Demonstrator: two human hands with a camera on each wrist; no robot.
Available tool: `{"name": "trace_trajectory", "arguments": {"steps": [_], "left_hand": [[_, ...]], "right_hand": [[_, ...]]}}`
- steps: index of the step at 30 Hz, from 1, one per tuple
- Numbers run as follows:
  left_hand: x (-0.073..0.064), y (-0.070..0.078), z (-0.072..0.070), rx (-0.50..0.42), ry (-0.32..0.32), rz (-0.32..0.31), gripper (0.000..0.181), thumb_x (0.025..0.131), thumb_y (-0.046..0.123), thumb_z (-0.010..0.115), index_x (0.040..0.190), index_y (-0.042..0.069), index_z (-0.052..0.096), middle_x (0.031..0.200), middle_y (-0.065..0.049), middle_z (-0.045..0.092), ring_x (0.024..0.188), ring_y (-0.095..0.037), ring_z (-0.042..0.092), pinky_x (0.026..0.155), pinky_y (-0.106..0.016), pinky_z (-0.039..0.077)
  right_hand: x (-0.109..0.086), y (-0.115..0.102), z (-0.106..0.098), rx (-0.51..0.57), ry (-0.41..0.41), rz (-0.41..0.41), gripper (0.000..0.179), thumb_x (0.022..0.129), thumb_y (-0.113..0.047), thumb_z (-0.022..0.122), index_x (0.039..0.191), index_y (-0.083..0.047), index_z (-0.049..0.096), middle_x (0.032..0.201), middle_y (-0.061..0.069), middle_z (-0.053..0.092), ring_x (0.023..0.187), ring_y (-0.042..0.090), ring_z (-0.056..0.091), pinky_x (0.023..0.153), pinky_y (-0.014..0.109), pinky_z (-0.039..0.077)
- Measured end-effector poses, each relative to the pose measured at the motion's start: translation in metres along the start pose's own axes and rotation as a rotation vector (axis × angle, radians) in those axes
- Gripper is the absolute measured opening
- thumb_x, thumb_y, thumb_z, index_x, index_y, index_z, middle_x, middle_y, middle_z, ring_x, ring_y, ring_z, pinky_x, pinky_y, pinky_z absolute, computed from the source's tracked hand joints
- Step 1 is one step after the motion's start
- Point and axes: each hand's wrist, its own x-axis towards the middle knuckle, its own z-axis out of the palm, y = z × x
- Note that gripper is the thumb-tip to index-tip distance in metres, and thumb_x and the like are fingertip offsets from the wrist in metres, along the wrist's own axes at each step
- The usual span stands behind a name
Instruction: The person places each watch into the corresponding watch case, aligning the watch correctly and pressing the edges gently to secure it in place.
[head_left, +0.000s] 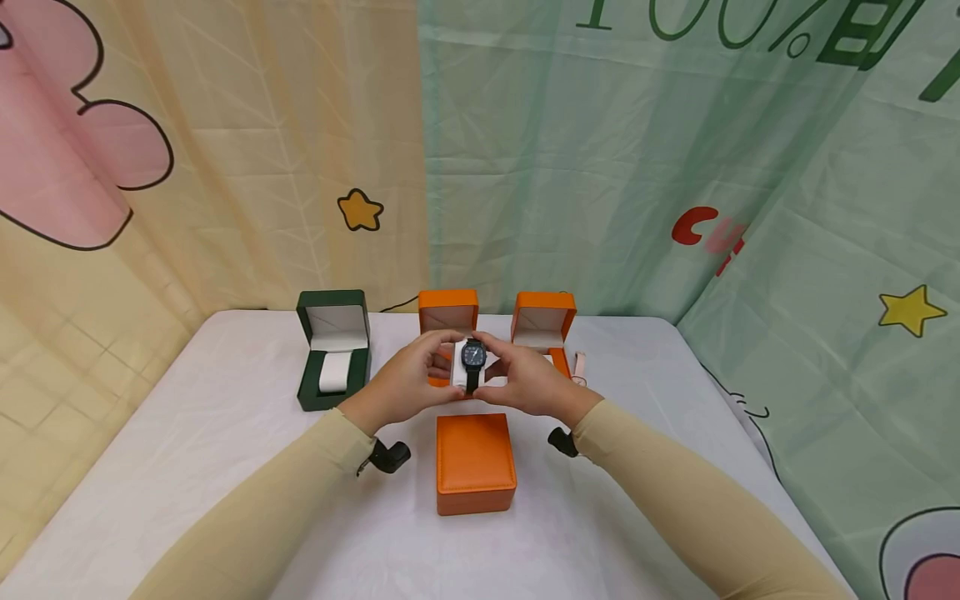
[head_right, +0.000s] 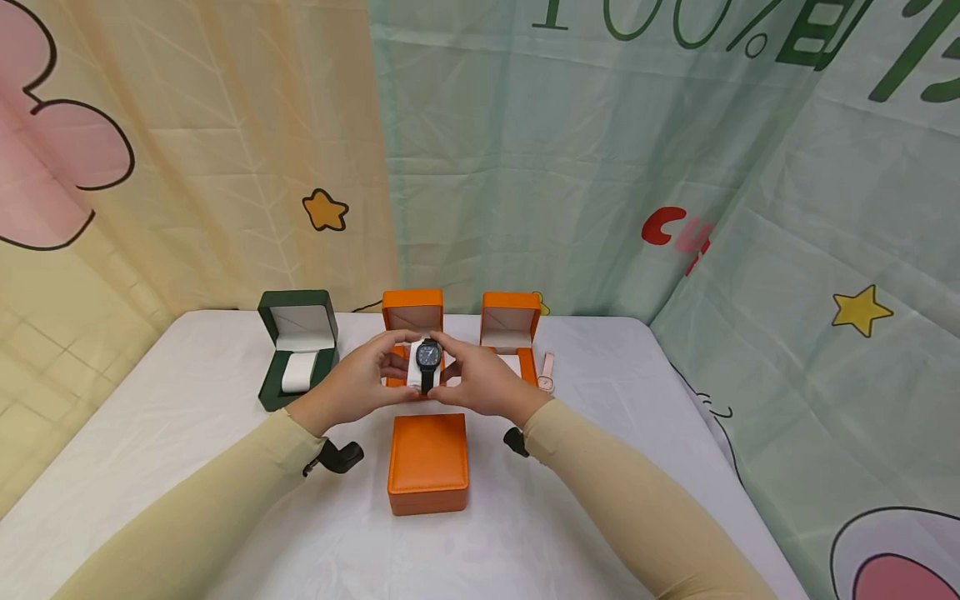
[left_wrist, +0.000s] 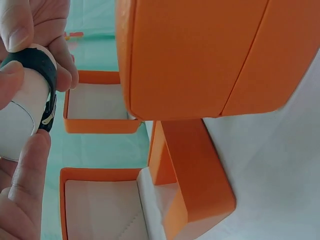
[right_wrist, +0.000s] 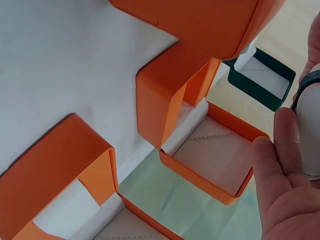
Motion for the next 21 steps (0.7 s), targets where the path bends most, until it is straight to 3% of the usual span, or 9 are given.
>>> {"name": "trace_trajectory", "arguments": {"steps": [4,9,17,21], "left_hand": [[0.0002,0.0013,-0.0006,-0.008,-0.002,-0.002,0.078,0.086,0.009,0.088,0.152,0.009,0.046,0.134,-0.012,0.06,0.111,-0.023,0.069,0.099,-0.035,0.061],[0.0002,0.0019,-0.0006,-0.02,-0.002,-0.004,0.078,0.086,0.009,0.088,0.152,0.011,0.047,0.133,-0.012,0.061,0.112,-0.023,0.07,0.099,-0.036,0.061],[0.0012,0.0013,0.0002,-0.031,0.017,0.02,0.077,0.085,0.008,0.088,0.151,0.012,0.048,0.135,-0.012,0.061,0.112,-0.023,0.07,0.097,-0.034,0.061],[0.001,0.0014,0.0002,-0.032,0.018,0.023,0.078,0.085,0.008,0.089,0.151,0.012,0.048,0.135,-0.011,0.061,0.111,-0.023,0.071,0.097,-0.034,0.061]], "right_hand": [[0.0004,-0.0004,-0.0012,-0.016,0.012,-0.01,0.094,0.09,-0.015,0.085,0.167,-0.014,0.031,0.144,0.01,0.062,0.113,0.027,0.073,0.093,0.035,0.063],[0.0003,-0.0012,-0.0014,-0.01,0.027,-0.015,0.092,0.088,-0.013,0.086,0.165,-0.016,0.034,0.146,0.007,0.06,0.11,0.023,0.072,0.095,0.042,0.063],[0.0002,-0.0034,-0.0016,0.003,0.03,-0.064,0.089,0.09,-0.01,0.083,0.164,-0.014,0.035,0.149,0.009,0.057,0.115,0.036,0.07,0.094,0.041,0.063],[0.0004,-0.0037,-0.0013,-0.016,0.032,-0.07,0.089,0.09,-0.011,0.083,0.164,-0.014,0.035,0.15,0.009,0.056,0.111,0.027,0.071,0.096,0.037,0.062]]}}
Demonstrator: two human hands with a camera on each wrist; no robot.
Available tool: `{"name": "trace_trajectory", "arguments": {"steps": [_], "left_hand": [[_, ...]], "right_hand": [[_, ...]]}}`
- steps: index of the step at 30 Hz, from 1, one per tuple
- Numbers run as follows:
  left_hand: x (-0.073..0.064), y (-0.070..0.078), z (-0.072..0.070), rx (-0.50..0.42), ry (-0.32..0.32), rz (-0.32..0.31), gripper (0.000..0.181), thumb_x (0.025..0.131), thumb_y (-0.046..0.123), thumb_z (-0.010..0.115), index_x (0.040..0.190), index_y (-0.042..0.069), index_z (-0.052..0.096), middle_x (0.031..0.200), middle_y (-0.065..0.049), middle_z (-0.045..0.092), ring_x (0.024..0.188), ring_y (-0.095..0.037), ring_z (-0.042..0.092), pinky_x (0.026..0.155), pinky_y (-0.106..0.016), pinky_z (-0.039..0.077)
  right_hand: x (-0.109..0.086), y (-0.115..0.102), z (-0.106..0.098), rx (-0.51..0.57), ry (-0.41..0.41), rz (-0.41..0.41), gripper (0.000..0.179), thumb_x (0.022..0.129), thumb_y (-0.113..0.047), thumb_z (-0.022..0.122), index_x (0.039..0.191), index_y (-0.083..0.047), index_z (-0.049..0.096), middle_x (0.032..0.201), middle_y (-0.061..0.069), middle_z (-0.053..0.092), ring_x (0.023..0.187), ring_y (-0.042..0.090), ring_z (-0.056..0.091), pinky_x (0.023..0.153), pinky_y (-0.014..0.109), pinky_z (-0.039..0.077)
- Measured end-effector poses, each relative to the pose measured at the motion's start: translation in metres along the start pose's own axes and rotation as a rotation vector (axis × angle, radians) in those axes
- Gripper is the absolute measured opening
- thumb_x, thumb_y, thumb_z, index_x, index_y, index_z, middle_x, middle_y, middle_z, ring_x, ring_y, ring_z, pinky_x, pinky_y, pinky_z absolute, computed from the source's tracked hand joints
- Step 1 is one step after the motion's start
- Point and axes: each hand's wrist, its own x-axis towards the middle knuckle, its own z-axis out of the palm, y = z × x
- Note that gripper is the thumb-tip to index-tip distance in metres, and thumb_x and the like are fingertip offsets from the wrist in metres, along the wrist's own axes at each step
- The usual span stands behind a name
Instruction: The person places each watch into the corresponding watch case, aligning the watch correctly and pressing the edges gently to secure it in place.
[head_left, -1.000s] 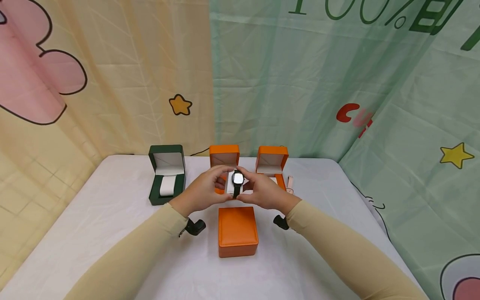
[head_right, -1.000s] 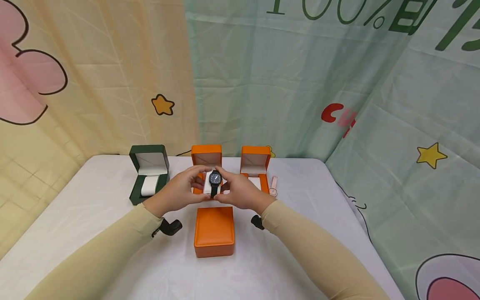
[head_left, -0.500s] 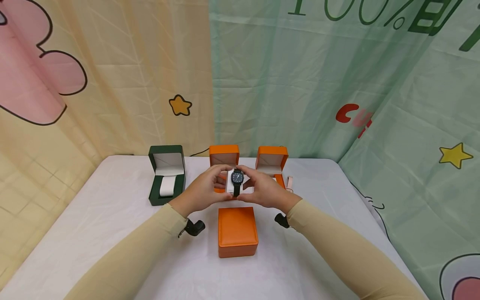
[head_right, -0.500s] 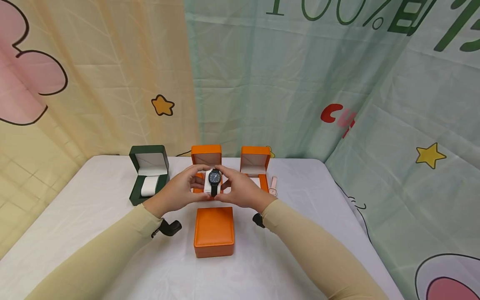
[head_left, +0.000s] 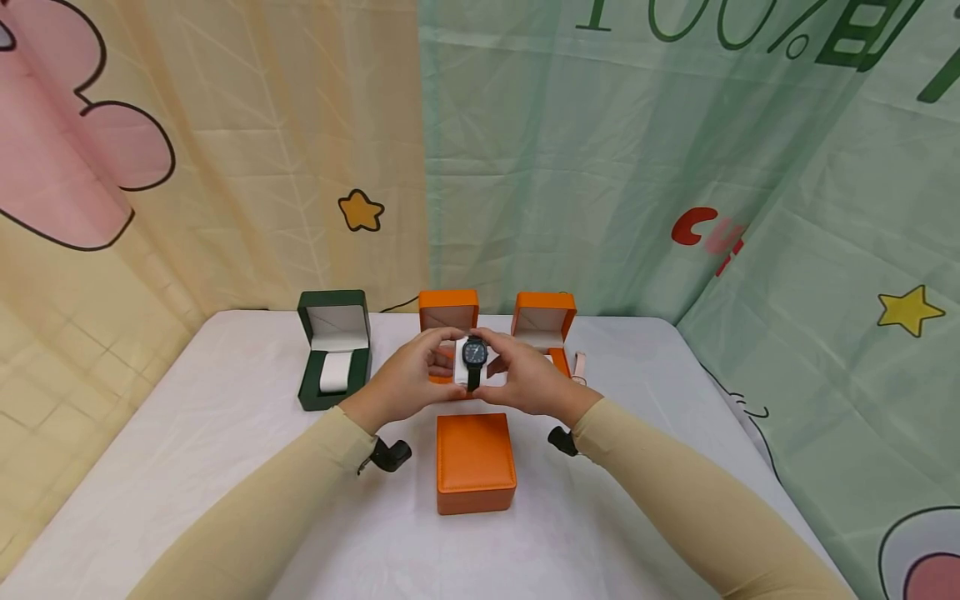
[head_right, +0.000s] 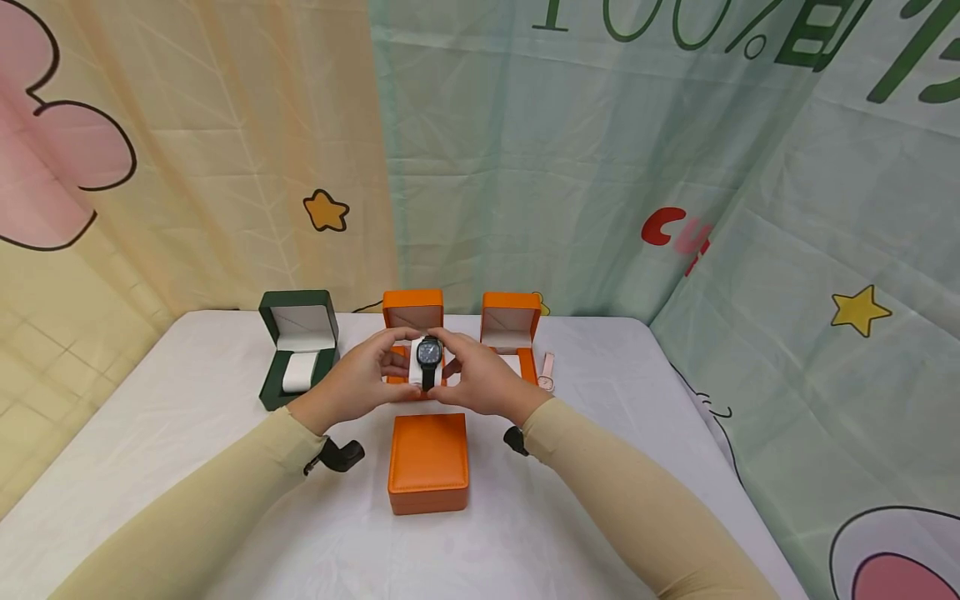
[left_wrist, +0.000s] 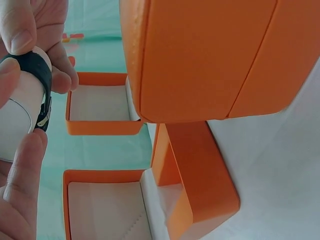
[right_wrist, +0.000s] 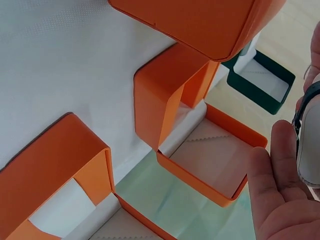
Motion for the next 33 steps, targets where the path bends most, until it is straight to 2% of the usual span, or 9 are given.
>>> {"name": "trace_trajectory", "arguments": {"steps": [3,10,15,19,24,33], "left_hand": [[-0.0006,0.0,-0.0006,-0.004,-0.004,-0.008,0.079,0.085,0.009,0.089,0.152,0.011,0.047,0.135,-0.012,0.061,0.11,-0.023,0.071,0.097,-0.036,0.061],[-0.0022,-0.0014,-0.0022,-0.031,-0.023,-0.036,0.082,0.085,0.01,0.088,0.155,0.008,0.045,0.145,-0.015,0.056,0.111,-0.025,0.072,0.099,-0.047,0.06],[-0.0026,-0.0023,-0.0034,-0.018,-0.026,-0.041,0.081,0.086,0.012,0.088,0.155,0.008,0.045,0.149,-0.013,0.053,0.111,-0.023,0.073,0.096,-0.038,0.062],[-0.0028,-0.0033,-0.0043,-0.033,-0.033,-0.042,0.081,0.086,0.013,0.088,0.155,0.008,0.046,0.148,-0.013,0.054,0.11,-0.023,0.073,0.093,-0.03,0.062],[-0.0032,-0.005,-0.0053,-0.066,-0.041,-0.059,0.081,0.085,0.013,0.089,0.154,0.007,0.046,0.144,-0.015,0.057,0.108,-0.022,0.073,0.092,-0.03,0.062],[-0.0038,-0.0043,-0.0054,-0.083,-0.039,-0.069,0.08,0.087,0.011,0.087,0.155,0.008,0.045,0.146,-0.016,0.056,0.11,-0.024,0.073,0.094,-0.033,0.062]], "right_hand": [[0.0002,0.001,0.0005,-0.007,-0.001,-0.014,0.089,0.091,-0.01,0.083,0.165,-0.014,0.034,0.154,0.008,0.054,0.107,0.019,0.07,0.1,0.037,0.06],[0.0007,0.0037,0.0022,0.037,-0.011,-0.069,0.088,0.092,-0.013,0.083,0.165,-0.014,0.035,0.159,0.009,0.05,0.108,0.02,0.069,0.105,0.042,0.058],[-0.0008,0.0052,0.0025,0.052,0.009,-0.054,0.082,0.092,-0.022,0.083,0.163,-0.023,0.041,0.16,0.003,0.051,0.111,0.021,0.071,0.107,0.041,0.057],[-0.0022,0.005,0.0028,0.062,0.024,-0.04,0.078,0.092,-0.022,0.083,0.16,-0.027,0.046,0.157,0.002,0.054,0.11,0.021,0.072,0.105,0.043,0.058],[-0.002,0.0058,0.0038,0.08,0.02,-0.052,0.078,0.091,-0.021,0.084,0.16,-0.027,0.048,0.158,0.003,0.054,0.112,0.023,0.073,0.104,0.043,0.059],[-0.0009,0.0043,0.0046,0.106,0.026,-0.043,0.077,0.091,-0.018,0.084,0.158,-0.027,0.049,0.155,0.004,0.057,0.115,0.027,0.073,0.111,0.05,0.053]]}}
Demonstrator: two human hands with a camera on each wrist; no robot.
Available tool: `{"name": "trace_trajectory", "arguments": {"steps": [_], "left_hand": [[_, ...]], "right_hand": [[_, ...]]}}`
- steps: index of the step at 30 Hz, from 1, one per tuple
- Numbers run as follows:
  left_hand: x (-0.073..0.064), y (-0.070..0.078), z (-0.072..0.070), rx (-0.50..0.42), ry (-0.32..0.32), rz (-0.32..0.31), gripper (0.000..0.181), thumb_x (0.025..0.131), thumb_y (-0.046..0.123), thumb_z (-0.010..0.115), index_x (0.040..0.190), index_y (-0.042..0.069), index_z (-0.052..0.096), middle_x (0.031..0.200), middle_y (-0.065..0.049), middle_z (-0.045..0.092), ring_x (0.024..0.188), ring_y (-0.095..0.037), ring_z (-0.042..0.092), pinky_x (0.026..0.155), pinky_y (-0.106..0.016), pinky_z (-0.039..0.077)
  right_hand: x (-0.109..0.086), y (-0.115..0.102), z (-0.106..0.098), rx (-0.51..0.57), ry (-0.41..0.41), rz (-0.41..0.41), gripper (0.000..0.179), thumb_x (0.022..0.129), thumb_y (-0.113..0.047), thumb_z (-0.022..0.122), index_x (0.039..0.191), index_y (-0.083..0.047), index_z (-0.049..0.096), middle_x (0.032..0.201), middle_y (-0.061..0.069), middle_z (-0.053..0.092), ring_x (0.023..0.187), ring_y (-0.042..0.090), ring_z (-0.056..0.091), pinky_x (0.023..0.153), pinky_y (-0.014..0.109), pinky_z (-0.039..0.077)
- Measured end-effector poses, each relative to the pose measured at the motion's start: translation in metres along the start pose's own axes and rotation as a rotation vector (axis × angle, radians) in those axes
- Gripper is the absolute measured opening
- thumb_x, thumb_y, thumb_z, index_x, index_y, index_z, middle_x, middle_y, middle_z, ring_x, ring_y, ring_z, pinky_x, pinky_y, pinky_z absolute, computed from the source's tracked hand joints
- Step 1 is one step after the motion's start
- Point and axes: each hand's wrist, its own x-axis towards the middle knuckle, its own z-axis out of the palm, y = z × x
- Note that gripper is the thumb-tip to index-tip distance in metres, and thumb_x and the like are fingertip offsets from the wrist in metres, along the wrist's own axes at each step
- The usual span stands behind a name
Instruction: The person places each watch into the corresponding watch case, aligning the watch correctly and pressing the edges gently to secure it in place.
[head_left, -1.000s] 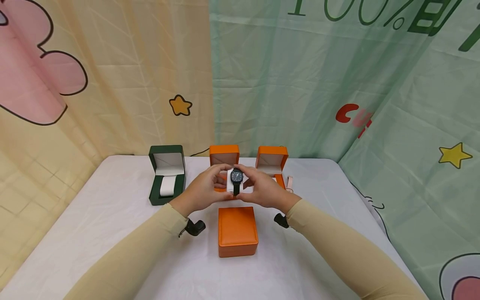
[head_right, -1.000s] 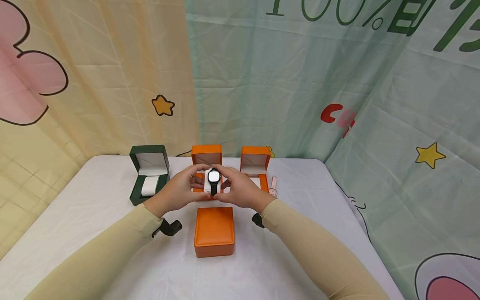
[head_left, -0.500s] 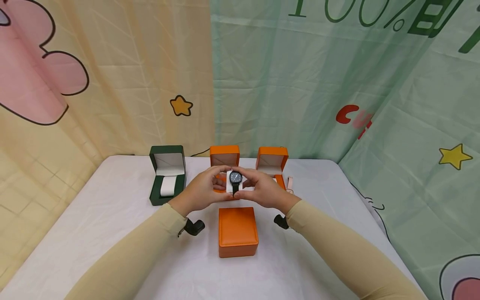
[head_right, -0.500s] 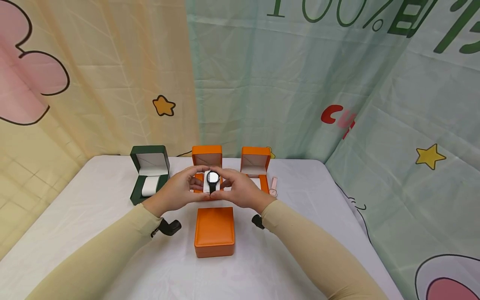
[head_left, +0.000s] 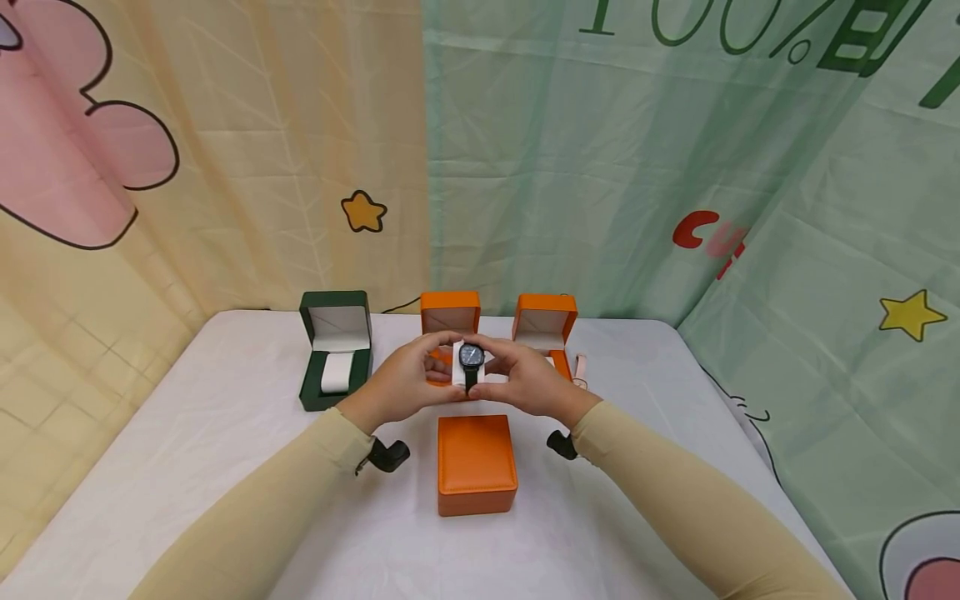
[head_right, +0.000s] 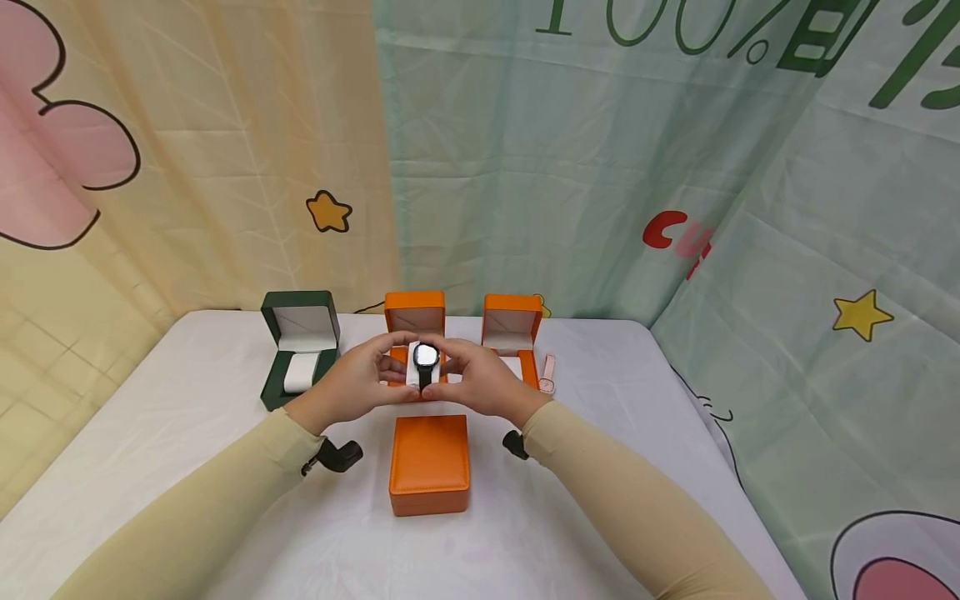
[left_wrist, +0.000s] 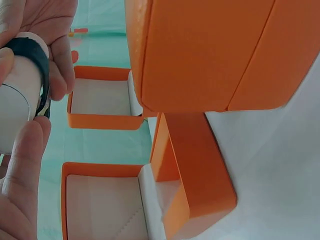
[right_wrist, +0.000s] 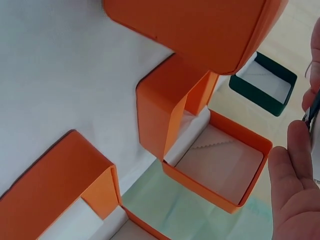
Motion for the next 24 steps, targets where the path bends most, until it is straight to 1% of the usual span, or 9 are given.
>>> {"name": "trace_trajectory", "arguments": {"steps": [4,6,12,16,24], "left_hand": [[-0.0004,0.0033,-0.0006,-0.016,0.01,-0.002,0.079,0.087,0.008,0.086,0.155,0.008,0.045,0.149,-0.017,0.054,0.111,-0.025,0.073,0.096,-0.037,0.062],[-0.0003,0.0041,-0.0008,-0.013,0.014,-0.004,0.079,0.087,0.007,0.086,0.155,0.009,0.045,0.148,-0.016,0.055,0.111,-0.025,0.072,0.096,-0.038,0.062],[-0.0004,0.002,-0.0016,0.003,0.011,-0.007,0.079,0.087,0.008,0.086,0.155,0.007,0.045,0.139,-0.017,0.06,0.111,-0.025,0.073,0.096,-0.036,0.062],[-0.0005,0.0011,-0.0022,0.005,0.01,-0.015,0.079,0.087,0.009,0.086,0.155,0.008,0.045,0.136,-0.018,0.061,0.111,-0.026,0.073,0.096,-0.036,0.062],[-0.0005,0.0007,-0.0029,0.0,0.021,-0.024,0.078,0.088,0.008,0.085,0.155,0.009,0.046,0.139,-0.016,0.06,0.111,-0.025,0.072,0.097,-0.038,0.061]], "right_hand": [[0.0011,-0.0007,0.0013,0.012,0.012,-0.013,0.075,0.091,-0.018,0.084,0.157,-0.026,0.05,0.155,0.007,0.057,0.116,0.026,0.073,0.112,0.05,0.052],[0.0017,-0.0013,0.0017,0.019,0.012,-0.021,0.074,0.091,-0.017,0.084,0.157,-0.024,0.05,0.155,0.009,0.057,0.115,0.026,0.073,0.111,0.051,0.052],[0.0028,-0.0018,0.0032,0.015,0.008,-0.026,0.076,0.091,-0.015,0.084,0.158,-0.022,0.049,0.156,0.005,0.055,0.116,0.024,0.072,0.111,0.047,0.054],[0.0031,-0.0015,0.0043,0.022,0.005,-0.027,0.076,0.091,-0.015,0.084,0.158,-0.02,0.049,0.156,0.005,0.055,0.118,0.025,0.071,0.111,0.046,0.053],[0.0063,-0.0005,0.0049,0.029,0.002,0.0,0.076,0.092,-0.016,0.083,0.158,-0.022,0.048,0.154,0.004,0.056,0.117,0.026,0.072,0.112,0.045,0.053]]}}
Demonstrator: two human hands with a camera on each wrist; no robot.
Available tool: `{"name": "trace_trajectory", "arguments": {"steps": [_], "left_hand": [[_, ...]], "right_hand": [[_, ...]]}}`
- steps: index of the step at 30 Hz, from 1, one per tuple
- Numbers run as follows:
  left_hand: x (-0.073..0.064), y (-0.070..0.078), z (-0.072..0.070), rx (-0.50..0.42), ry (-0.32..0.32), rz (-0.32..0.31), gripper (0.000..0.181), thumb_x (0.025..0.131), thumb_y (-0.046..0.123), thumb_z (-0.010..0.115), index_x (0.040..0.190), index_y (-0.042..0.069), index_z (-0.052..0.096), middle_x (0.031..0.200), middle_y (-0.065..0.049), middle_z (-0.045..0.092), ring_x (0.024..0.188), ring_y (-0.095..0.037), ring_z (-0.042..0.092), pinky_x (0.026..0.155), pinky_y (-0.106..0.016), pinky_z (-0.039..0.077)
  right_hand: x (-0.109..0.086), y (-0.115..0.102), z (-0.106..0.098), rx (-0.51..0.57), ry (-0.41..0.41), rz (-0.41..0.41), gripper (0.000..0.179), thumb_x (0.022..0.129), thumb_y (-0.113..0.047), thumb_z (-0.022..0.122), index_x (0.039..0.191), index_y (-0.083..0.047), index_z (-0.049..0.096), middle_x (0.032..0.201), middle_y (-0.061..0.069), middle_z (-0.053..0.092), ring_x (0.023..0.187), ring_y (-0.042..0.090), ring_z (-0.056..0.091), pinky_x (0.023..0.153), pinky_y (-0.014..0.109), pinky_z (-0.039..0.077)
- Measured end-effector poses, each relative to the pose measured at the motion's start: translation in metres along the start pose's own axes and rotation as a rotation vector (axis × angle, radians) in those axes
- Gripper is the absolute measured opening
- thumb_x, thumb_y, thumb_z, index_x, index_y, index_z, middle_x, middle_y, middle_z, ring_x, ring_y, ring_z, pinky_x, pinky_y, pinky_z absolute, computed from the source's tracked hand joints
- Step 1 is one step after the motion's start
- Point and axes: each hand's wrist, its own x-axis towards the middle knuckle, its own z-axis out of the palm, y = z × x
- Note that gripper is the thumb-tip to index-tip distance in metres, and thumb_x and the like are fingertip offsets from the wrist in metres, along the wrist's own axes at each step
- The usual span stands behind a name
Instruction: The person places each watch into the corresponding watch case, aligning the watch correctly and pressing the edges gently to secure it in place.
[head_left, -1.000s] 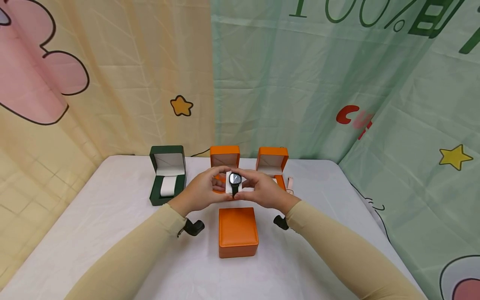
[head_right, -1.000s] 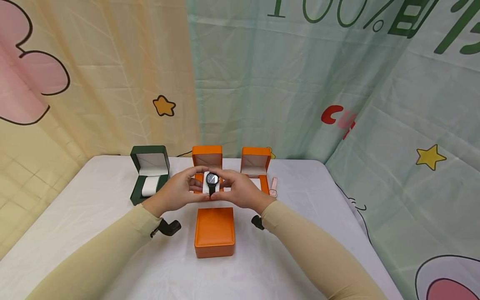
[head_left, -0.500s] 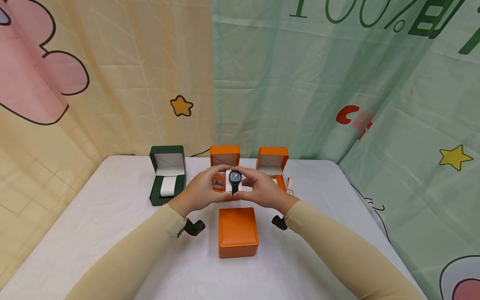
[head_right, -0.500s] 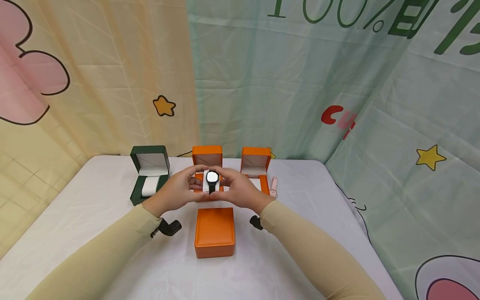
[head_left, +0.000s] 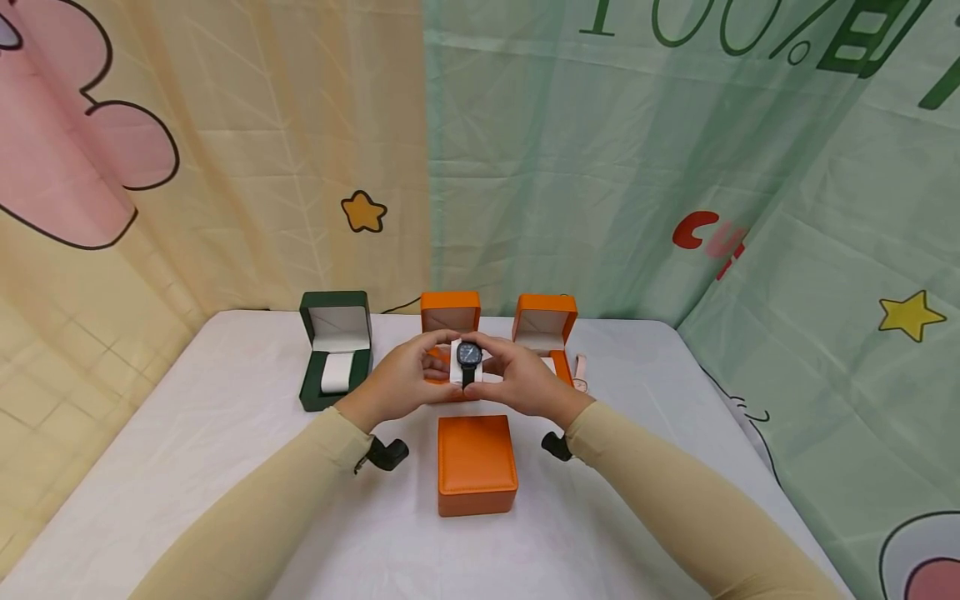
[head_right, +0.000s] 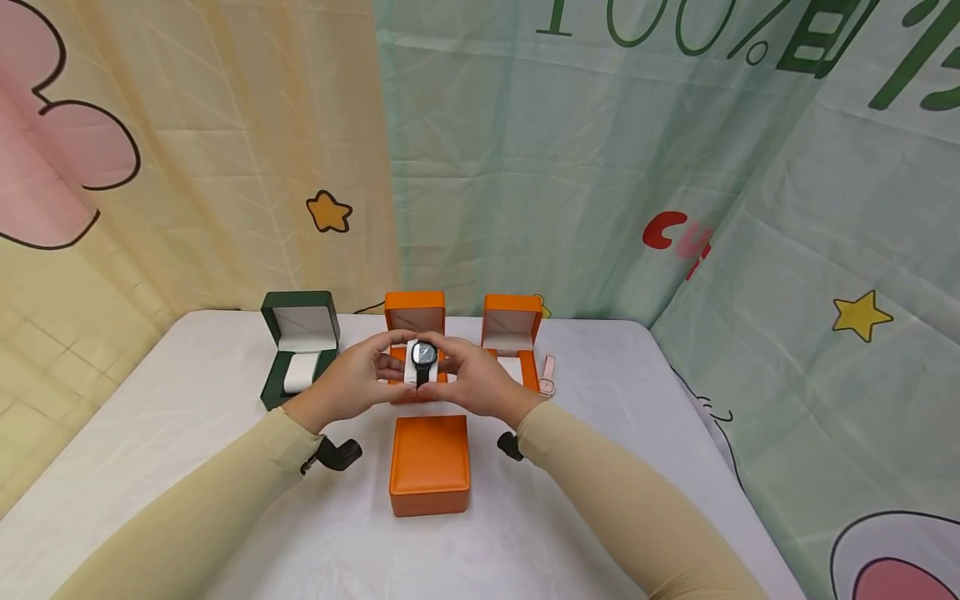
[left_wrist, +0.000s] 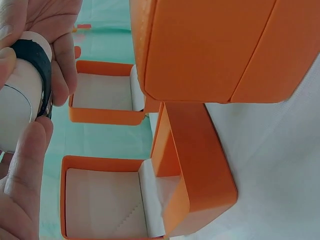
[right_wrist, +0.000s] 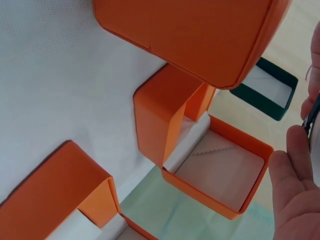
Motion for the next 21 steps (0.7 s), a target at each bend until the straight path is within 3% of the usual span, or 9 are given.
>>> {"name": "trace_trajectory", "arguments": {"steps": [9,21], "left_hand": [[-0.002,0.0007,-0.0013,0.006,0.001,0.0,0.077,0.088,0.009,0.086,0.154,0.011,0.047,0.137,-0.015,0.06,0.112,-0.024,0.071,0.099,-0.043,0.061],[0.0,-0.0001,-0.001,0.013,-0.001,-0.003,0.078,0.086,0.009,0.087,0.154,0.011,0.048,0.135,-0.015,0.062,0.11,-0.024,0.073,0.094,-0.034,0.062]], "right_hand": [[0.0002,0.0022,0.0008,-0.001,0.013,-0.004,0.079,0.09,-0.016,0.085,0.159,-0.02,0.046,0.152,0.008,0.058,0.115,0.024,0.073,0.109,0.045,0.055],[0.0,0.0017,-0.0002,-0.01,0.003,-0.007,0.077,0.09,-0.016,0.085,0.158,-0.02,0.048,0.149,0.007,0.061,0.116,0.025,0.073,0.11,0.048,0.054]]}}
